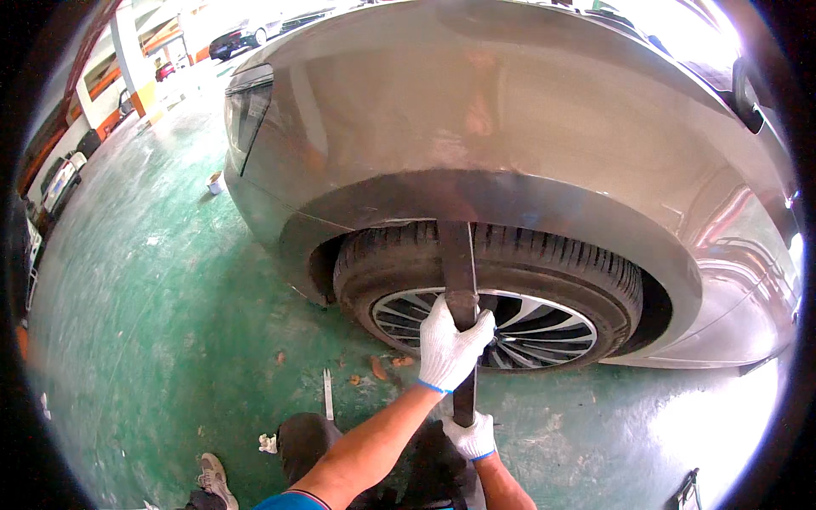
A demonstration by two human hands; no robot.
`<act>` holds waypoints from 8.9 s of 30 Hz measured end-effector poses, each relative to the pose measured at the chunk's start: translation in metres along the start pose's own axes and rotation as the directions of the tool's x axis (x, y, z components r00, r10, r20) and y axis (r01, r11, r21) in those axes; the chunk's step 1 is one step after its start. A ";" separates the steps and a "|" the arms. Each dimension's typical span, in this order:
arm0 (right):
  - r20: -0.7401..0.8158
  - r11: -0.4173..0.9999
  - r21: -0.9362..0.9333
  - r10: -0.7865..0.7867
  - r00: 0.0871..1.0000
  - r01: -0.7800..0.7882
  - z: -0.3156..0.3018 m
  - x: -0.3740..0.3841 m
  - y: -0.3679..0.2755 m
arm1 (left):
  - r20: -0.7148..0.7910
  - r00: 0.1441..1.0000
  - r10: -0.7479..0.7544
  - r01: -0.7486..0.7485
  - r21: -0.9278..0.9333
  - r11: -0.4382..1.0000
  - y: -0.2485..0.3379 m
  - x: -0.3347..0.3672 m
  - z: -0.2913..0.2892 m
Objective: The person is repairing a dent on the rear wheel arch of a beige car. They use a metal bar inserted into the wheel well to push the panel outward and a hammer to tap the area, repeatedly checking the surface with their hand.
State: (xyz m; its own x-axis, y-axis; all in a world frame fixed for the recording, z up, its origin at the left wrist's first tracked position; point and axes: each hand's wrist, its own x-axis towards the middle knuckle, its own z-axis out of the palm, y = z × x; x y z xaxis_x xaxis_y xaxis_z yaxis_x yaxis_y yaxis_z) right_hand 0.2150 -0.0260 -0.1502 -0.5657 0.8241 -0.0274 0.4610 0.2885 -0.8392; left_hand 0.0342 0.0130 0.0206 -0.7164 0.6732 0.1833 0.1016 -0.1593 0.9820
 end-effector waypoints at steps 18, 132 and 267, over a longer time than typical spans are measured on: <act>0.098 0.948 0.186 0.242 0.965 -0.257 -0.013 -0.025 -0.035 | -0.012 0.999 -0.047 0.047 -0.006 0.999 -0.004 -0.010 0.001; 0.099 0.959 0.145 0.233 0.968 -0.245 -0.014 -0.024 -0.043 | -0.028 1.000 -0.002 0.004 0.058 0.998 -0.002 -0.012 -0.001; 0.171 0.752 0.519 0.375 0.911 -0.406 0.004 -0.041 -0.063 | 0.575 0.053 0.817 -0.864 0.437 -0.252 0.129 0.116 -0.103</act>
State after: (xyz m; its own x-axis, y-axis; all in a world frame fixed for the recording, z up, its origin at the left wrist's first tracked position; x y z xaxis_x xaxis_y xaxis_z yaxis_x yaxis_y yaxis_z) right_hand 0.2063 -0.0799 -0.0981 -0.4597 0.7758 -0.4321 0.2213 -0.3711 -0.9018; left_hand -0.1069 -0.0035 0.1637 0.4418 0.3205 0.8379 0.8947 -0.2258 -0.3854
